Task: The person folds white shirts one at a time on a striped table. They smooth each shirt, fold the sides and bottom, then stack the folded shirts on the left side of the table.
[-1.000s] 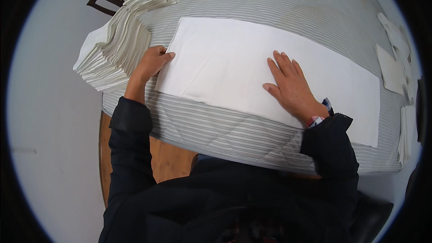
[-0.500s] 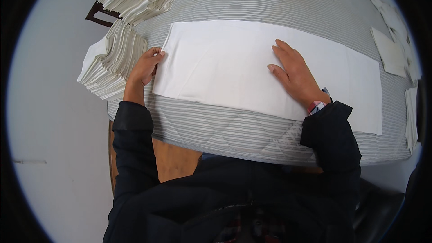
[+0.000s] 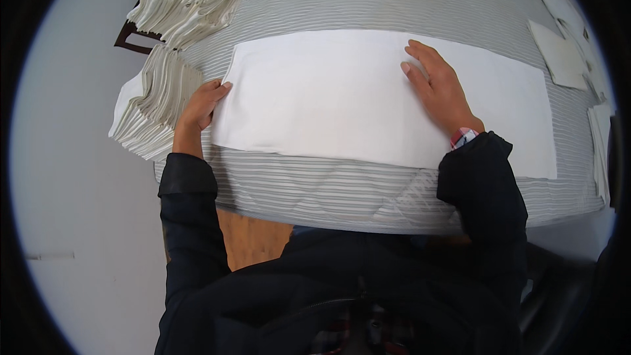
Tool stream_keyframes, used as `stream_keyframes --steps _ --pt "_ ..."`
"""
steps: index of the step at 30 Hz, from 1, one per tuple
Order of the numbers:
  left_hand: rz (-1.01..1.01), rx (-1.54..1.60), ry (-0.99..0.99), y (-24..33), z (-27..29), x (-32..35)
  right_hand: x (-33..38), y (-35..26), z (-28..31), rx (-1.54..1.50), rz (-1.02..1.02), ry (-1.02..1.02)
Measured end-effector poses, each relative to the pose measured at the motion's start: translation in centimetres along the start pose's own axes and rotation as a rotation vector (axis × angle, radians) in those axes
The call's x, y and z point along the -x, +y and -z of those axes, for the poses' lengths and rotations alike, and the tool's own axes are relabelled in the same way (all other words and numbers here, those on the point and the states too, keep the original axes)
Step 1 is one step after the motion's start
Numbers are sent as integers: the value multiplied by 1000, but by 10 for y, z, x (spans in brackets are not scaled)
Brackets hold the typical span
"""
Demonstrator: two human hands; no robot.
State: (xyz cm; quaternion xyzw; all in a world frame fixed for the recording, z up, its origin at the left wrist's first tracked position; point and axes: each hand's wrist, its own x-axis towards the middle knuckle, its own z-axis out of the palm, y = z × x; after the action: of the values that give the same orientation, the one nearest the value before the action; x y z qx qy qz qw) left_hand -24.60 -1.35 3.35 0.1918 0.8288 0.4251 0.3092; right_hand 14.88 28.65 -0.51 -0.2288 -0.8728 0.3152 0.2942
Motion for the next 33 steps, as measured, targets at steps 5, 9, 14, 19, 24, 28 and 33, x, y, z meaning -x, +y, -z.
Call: stream_keyframes --steps 5,9,14,19,24,28,33 --pt "7 -141 16 4 -6 -3 -3 12 10 -86 -91 81" --pt "-24 -175 103 2 -8 -6 -5 18 10 -165 -151 101" --pt "-89 -62 -93 40 -10 20 -4 20 8 -236 -211 96" --pt "-281 98 -312 104 -63 63 -2 16 12 -304 -238 105" --pt "-311 -224 -466 146 -146 76 -7 7 16 -506 -418 -29" --pt "-346 -313 -451 150 -216 77 -9 -1 18 -634 -505 -118" --pt "-316 -422 -440 139 -263 72 -9 -1 18 -622 -561 -204"
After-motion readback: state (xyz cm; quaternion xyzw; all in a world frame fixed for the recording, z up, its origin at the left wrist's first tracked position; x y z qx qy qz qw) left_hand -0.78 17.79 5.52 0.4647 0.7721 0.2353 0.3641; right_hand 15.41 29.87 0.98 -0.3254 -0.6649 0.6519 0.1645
